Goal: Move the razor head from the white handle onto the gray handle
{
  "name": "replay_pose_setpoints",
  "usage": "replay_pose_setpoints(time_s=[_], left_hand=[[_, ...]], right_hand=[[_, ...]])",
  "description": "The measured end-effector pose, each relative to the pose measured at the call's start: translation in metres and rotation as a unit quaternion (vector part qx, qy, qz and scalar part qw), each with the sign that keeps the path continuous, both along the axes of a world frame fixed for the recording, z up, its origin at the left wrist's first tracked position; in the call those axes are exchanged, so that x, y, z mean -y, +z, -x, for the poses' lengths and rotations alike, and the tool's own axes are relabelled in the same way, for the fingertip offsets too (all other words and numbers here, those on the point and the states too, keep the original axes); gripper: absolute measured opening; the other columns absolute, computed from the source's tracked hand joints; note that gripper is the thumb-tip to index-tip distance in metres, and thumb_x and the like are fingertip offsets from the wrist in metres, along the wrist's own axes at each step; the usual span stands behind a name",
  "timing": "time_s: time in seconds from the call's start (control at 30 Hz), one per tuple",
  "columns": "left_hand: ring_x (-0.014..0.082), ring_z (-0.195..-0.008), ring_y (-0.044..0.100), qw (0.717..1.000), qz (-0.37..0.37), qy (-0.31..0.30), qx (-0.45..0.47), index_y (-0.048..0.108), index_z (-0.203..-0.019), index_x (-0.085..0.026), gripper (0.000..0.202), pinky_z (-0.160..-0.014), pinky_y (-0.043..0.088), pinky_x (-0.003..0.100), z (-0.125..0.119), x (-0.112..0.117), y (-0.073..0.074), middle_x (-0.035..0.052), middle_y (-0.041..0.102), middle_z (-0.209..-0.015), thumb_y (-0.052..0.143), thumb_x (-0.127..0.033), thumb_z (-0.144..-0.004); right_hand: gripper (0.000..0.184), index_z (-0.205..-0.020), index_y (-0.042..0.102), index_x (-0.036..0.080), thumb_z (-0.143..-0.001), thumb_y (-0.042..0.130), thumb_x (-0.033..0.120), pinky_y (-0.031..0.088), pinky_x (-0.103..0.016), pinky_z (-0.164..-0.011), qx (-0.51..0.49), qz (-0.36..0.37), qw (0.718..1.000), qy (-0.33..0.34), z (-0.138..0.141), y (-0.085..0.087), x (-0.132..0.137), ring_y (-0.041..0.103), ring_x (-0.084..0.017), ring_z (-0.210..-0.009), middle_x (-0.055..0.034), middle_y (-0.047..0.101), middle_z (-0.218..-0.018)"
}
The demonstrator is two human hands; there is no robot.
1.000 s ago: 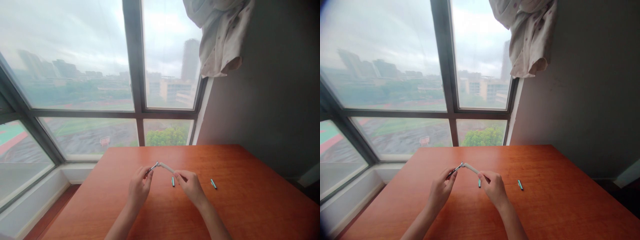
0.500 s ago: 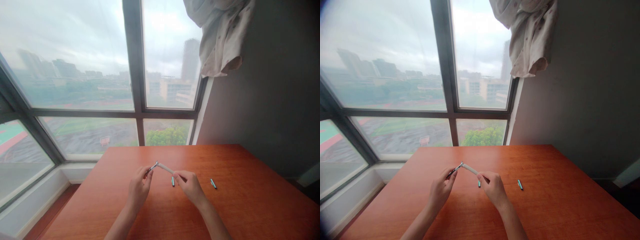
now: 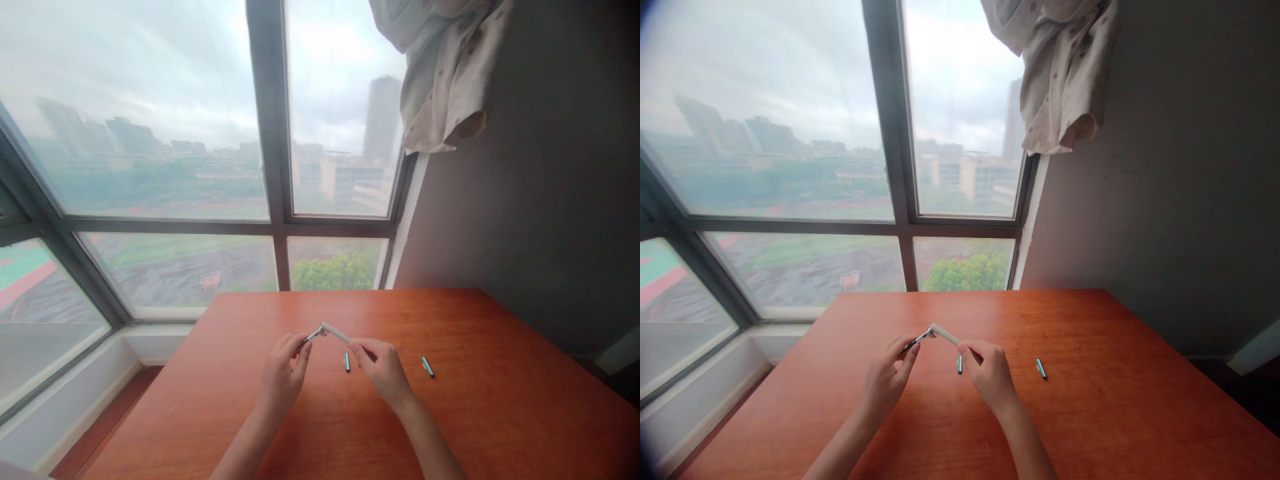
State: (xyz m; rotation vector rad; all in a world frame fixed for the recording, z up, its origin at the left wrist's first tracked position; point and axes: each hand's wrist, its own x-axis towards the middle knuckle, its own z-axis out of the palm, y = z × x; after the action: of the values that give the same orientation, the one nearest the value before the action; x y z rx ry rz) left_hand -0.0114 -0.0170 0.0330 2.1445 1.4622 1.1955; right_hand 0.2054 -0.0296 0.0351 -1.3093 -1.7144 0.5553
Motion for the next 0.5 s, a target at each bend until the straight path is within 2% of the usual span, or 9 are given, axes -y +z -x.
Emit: replay_pose_setpoints(time_s=[0.5], left_hand=[[0.0195,-0.074,0.057,1.000,0.001,-0.009,-0.021,0.062,-0.094,-0.021,0.022,-0.068,0.045,0.027,-0.0001,0.0003,-0.0017,0.0043,0.061,-0.080,0.043,-0.033,-0.093]], right_hand=[[0.044,-0.061,0.061,0.017,-0.093,0.043,0.040,0.026,-0.022,-0.050,0.032,-0.002,0.999,-0.008,-0.0008,-0.0063,-0.0034,0.044,-0.012,-0.052,0.0024,0.047,-0.053]])
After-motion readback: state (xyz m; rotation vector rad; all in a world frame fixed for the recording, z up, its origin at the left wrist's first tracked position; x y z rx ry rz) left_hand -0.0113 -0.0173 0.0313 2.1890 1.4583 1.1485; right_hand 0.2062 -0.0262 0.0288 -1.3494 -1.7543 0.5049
